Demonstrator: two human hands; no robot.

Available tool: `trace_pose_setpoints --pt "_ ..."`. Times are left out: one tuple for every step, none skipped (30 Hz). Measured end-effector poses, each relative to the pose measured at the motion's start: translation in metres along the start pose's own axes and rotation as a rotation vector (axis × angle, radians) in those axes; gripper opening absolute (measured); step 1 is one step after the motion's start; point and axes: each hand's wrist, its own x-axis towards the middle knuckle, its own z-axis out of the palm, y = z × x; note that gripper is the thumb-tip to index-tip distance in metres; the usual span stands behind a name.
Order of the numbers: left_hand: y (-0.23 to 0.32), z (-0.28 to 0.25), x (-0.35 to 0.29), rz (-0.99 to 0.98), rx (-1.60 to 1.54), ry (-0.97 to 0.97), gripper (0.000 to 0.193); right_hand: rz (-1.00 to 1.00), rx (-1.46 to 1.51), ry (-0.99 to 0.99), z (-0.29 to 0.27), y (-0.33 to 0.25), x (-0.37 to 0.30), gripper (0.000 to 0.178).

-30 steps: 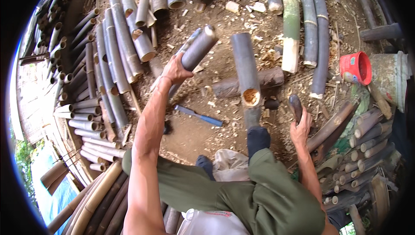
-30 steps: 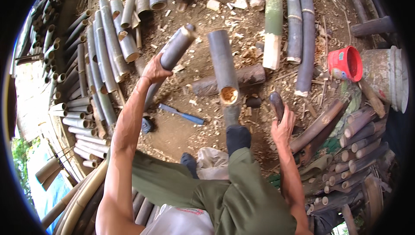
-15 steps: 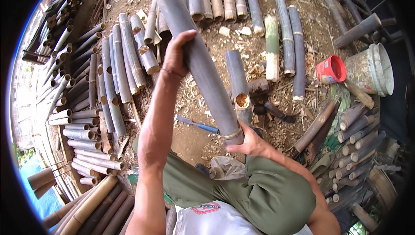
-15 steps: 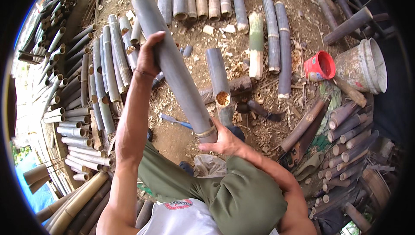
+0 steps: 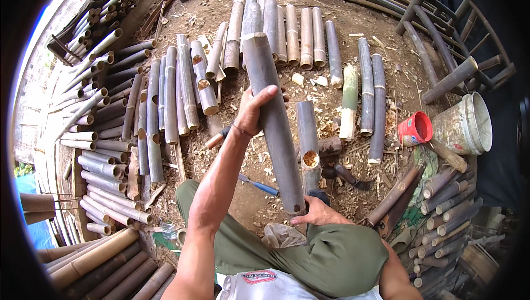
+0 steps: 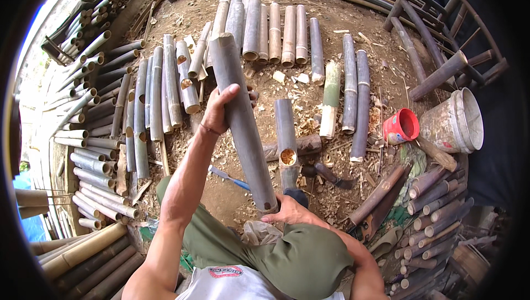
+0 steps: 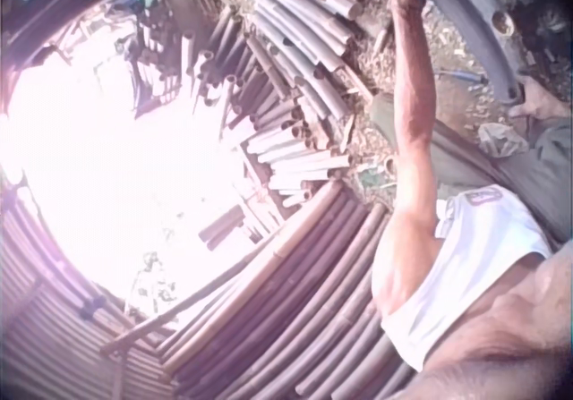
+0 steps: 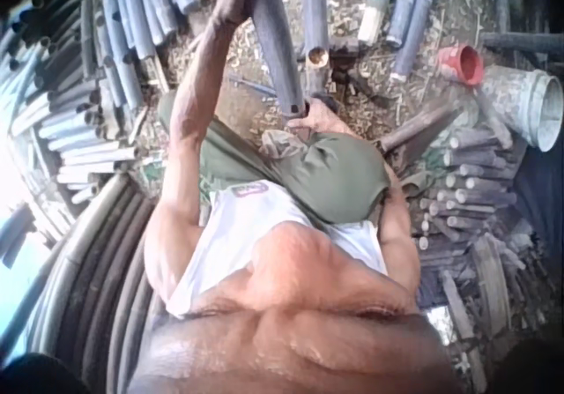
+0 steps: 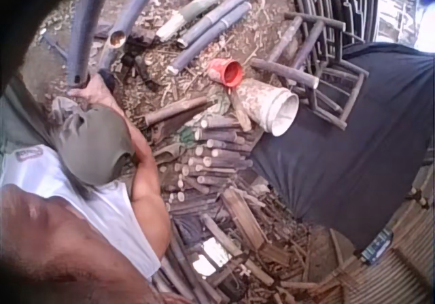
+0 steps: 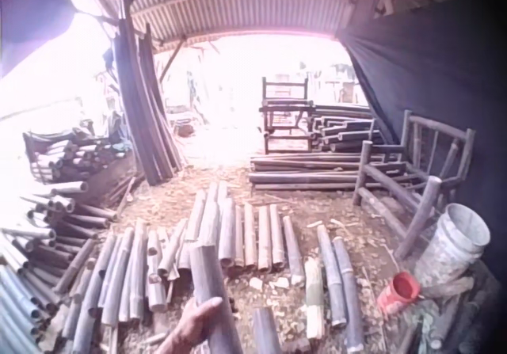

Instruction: The person carves a hole into a bamboo pole using a small knife and then uses another bamboo piece as a mallet to drive a chisel-like tool into the hole.

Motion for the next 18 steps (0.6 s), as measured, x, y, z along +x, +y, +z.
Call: trace_pose_setpoints --pt "0.007 0.000 -0.002 -0.024 0.008 0.047 0.055 0.007 0.005 0.011 0.002 0.000 0.002 0.079" --pt "0.013 0.001 -0.005 -0.049 0.057 0.086 0.050 -0.029 -0.059 0.007 0.003 0.000 0.005 0.081" --pt "0.013 0.018 -0.005 -0.019 0.053 0.057 0.049 -0.051 -0.148 0.040 -0.009 -0.002 0.001 0.083" --pt "0.014 0.038 -0.005 0.010 0.047 0.026 0.047 -0.068 -0.238 0.075 -0.020 0.000 -0.004 0.085" --pt "0.010 0.055 -0.001 0.053 0.093 -0.003 0.050 0.056 -0.412 0.265 -0.038 0.036 -0.010 0.092" --pt "0.018 0.055 -0.011 0.076 0.190 0.022 0.053 -0.003 -0.422 0.353 -0.037 0.035 -0.003 0.096" --pt "0.023 0.061 -0.024 0.106 0.241 0.042 0.061 -0.053 -0.402 0.508 -0.032 0.034 -0.001 0.090" --pt "0.035 0.072 -0.030 0.182 0.316 0.018 0.068 -0.080 -0.372 0.638 -0.040 0.030 -0.003 0.083" --pt "0.042 0.090 -0.030 0.224 0.302 -0.038 0.071 -0.069 -0.366 0.754 -0.054 0.009 -0.023 0.076" --pt "0.045 0.097 -0.034 0.254 0.340 -0.068 0.074 -0.090 -0.396 0.820 -0.063 0.012 -0.025 0.072" --pt "0.039 0.101 -0.036 0.274 0.330 -0.090 0.075 -0.085 -0.366 0.849 -0.068 0.014 -0.032 0.070" --pt "0.037 0.107 -0.034 0.310 0.312 -0.119 0.076 -0.088 -0.349 0.888 -0.072 0.004 -0.042 0.068" --pt "0.031 0.111 -0.032 0.354 0.347 -0.129 0.076 -0.109 -0.312 0.908 -0.075 0.001 -0.048 0.065" --pt "0.021 0.112 -0.032 0.359 0.348 -0.140 0.079 -0.130 -0.274 0.925 -0.078 0.000 -0.053 0.063" --pt "0.017 0.117 -0.031 0.437 0.386 -0.144 0.080 -0.138 -0.255 0.939 -0.080 -0.001 -0.060 0.061" --pt "0.014 0.121 -0.032 0.514 0.426 -0.145 0.081 -0.145 -0.239 0.943 -0.081 -0.003 -0.065 0.061" --pt "0.013 0.122 -0.035 0.515 0.472 -0.131 0.081 -0.154 -0.223 0.944 -0.080 -0.008 -0.071 0.061" --pt "0.014 0.124 -0.039 0.529 0.466 -0.157 0.080 -0.159 -0.205 0.945 -0.079 -0.011 -0.076 0.060"
